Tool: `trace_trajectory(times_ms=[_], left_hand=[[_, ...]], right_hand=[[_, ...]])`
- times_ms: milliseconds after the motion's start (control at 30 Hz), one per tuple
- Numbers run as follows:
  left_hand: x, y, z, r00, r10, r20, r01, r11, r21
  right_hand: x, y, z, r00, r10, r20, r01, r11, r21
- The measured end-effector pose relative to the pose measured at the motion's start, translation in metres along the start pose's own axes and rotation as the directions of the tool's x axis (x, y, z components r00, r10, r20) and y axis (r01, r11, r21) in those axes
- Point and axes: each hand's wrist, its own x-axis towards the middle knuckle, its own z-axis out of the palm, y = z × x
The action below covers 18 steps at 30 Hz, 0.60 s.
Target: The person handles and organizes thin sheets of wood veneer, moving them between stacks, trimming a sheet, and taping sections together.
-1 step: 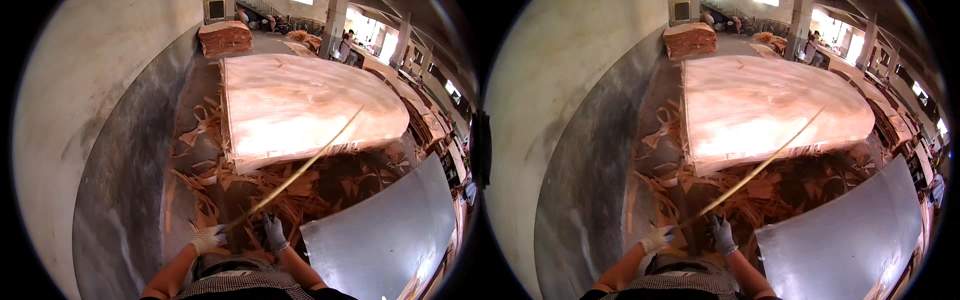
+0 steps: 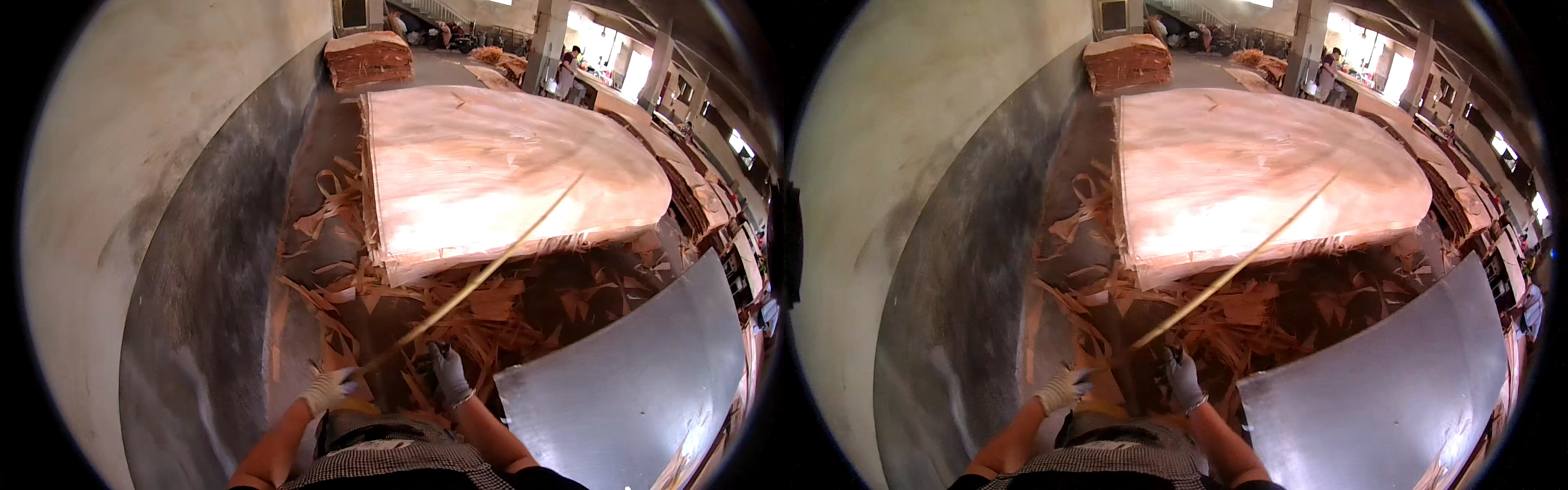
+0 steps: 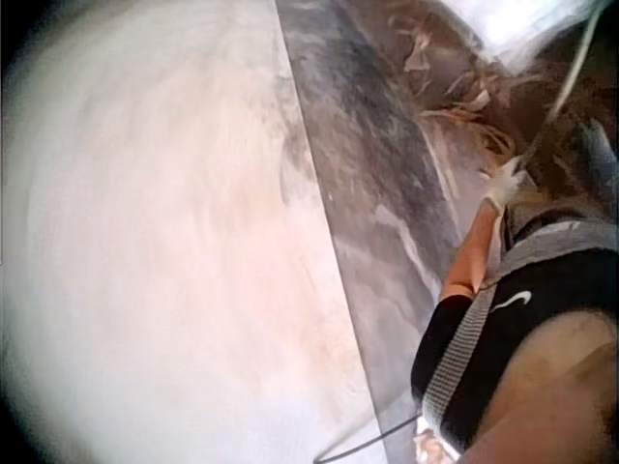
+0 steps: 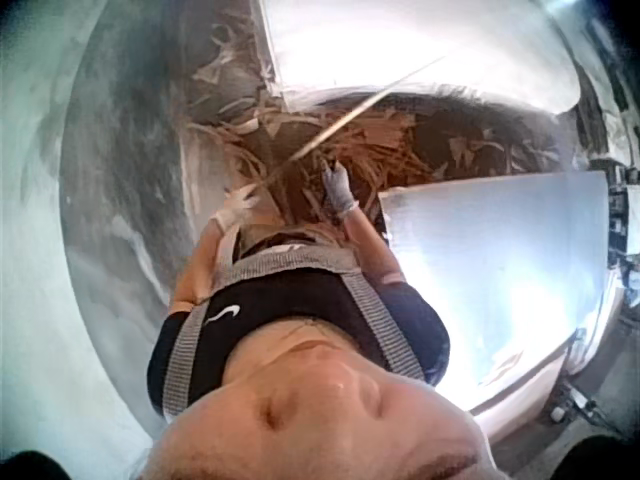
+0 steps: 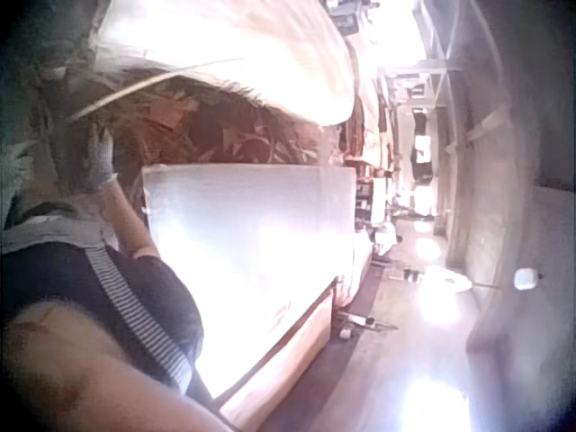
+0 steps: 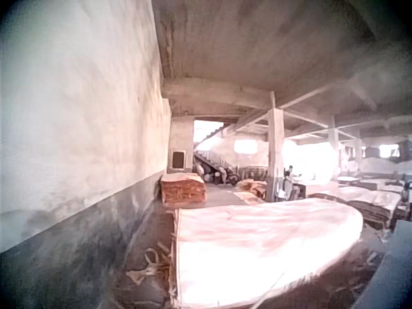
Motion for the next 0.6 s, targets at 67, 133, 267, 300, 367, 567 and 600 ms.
trace_trajectory(times_ms=[67,133,267,300,367,567,600], left_hand=[[0.027,-0.041,-0.045,0.993,-0.115,-0.001,0.115,0.991,0.063],[0.058,-0.064,-0.095,0.971,-0.239,0.025,0.234,0.963,0.131],[0.14,-0.106,-0.195,0.963,-0.254,-0.088,0.264,0.955,0.133],[0.165,-0.115,-0.219,0.968,-0.236,-0.088,0.249,0.95,0.188],[0.227,-0.113,-0.256,0.986,-0.151,-0.069,0.165,0.944,0.287],[0.392,-0.047,-0.351,0.96,0.272,-0.064,-0.247,0.933,0.262],[0.422,-0.032,-0.358,0.95,0.308,-0.048,-0.284,0.918,0.277]], right_hand=[[0.069,0.001,0.002,0.995,-0.087,0.039,0.087,0.996,0.004],[0.123,-0.006,0.008,1.0,-0.005,0.006,0.005,0.996,0.09],[0.209,-0.037,0.049,0.981,0.172,-0.091,-0.133,0.936,0.327],[0.228,-0.045,0.059,0.97,0.215,-0.114,-0.154,0.906,0.394],[0.284,-0.018,0.041,0.971,0.136,-0.194,-0.046,0.912,0.408],[0.392,0.01,0.052,0.906,0.378,-0.19,-0.153,0.711,0.687],[0.412,0.026,0.044,0.883,0.424,-0.2,-0.163,0.678,0.717]])
